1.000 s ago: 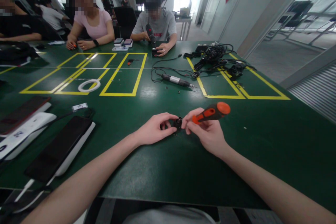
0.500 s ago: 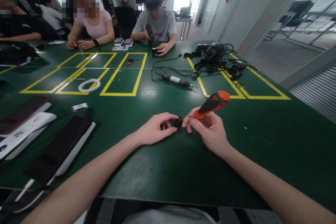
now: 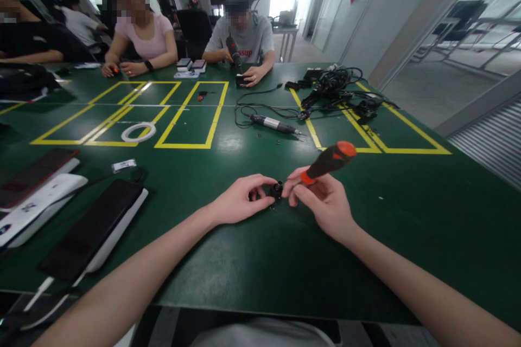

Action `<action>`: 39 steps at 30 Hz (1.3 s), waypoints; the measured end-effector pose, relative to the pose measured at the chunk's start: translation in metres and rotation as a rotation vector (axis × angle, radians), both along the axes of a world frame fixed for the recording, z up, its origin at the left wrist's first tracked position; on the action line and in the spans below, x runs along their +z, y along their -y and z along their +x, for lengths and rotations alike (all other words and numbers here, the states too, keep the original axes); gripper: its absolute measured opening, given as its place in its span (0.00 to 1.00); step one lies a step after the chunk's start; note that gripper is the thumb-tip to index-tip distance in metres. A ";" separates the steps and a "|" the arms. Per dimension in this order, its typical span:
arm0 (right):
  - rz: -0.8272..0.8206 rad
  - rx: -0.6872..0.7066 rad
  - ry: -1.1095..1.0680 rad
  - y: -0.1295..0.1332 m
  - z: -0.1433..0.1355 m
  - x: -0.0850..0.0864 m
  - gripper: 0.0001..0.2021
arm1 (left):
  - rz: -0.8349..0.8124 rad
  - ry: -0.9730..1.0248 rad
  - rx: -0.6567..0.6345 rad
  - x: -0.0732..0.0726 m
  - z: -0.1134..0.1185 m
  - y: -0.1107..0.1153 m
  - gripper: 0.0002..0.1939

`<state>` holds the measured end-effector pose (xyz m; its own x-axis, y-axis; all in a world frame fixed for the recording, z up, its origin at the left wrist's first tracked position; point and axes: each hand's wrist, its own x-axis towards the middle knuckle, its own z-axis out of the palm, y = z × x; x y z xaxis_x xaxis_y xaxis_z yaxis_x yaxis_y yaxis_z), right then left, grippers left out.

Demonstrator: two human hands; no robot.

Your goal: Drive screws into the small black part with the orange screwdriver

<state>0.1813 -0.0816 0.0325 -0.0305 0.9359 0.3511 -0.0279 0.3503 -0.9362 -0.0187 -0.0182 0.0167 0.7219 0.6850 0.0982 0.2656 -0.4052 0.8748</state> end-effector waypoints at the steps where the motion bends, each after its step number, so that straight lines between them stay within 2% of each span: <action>1: 0.000 -0.008 -0.002 0.000 0.000 0.000 0.15 | 0.002 0.002 0.002 0.000 0.000 0.000 0.16; 9: 0.017 -0.081 0.096 0.000 0.001 0.004 0.12 | -0.005 -0.004 0.004 -0.002 0.000 -0.001 0.17; 20: -0.025 0.015 -0.103 -0.002 -0.006 -0.006 0.17 | -0.009 -0.013 -0.008 0.002 -0.002 0.000 0.16; 29: 0.018 -0.028 -0.004 -0.002 -0.003 -0.001 0.14 | -0.014 -0.008 0.003 0.000 -0.002 0.000 0.15; 34: 0.019 0.008 -0.063 -0.002 -0.004 -0.003 0.14 | -0.002 -0.006 -0.001 -0.003 -0.002 -0.001 0.15; 39: 0.025 -0.062 -0.039 -0.001 -0.005 -0.002 0.15 | 0.007 0.004 -0.003 -0.004 -0.002 -0.002 0.16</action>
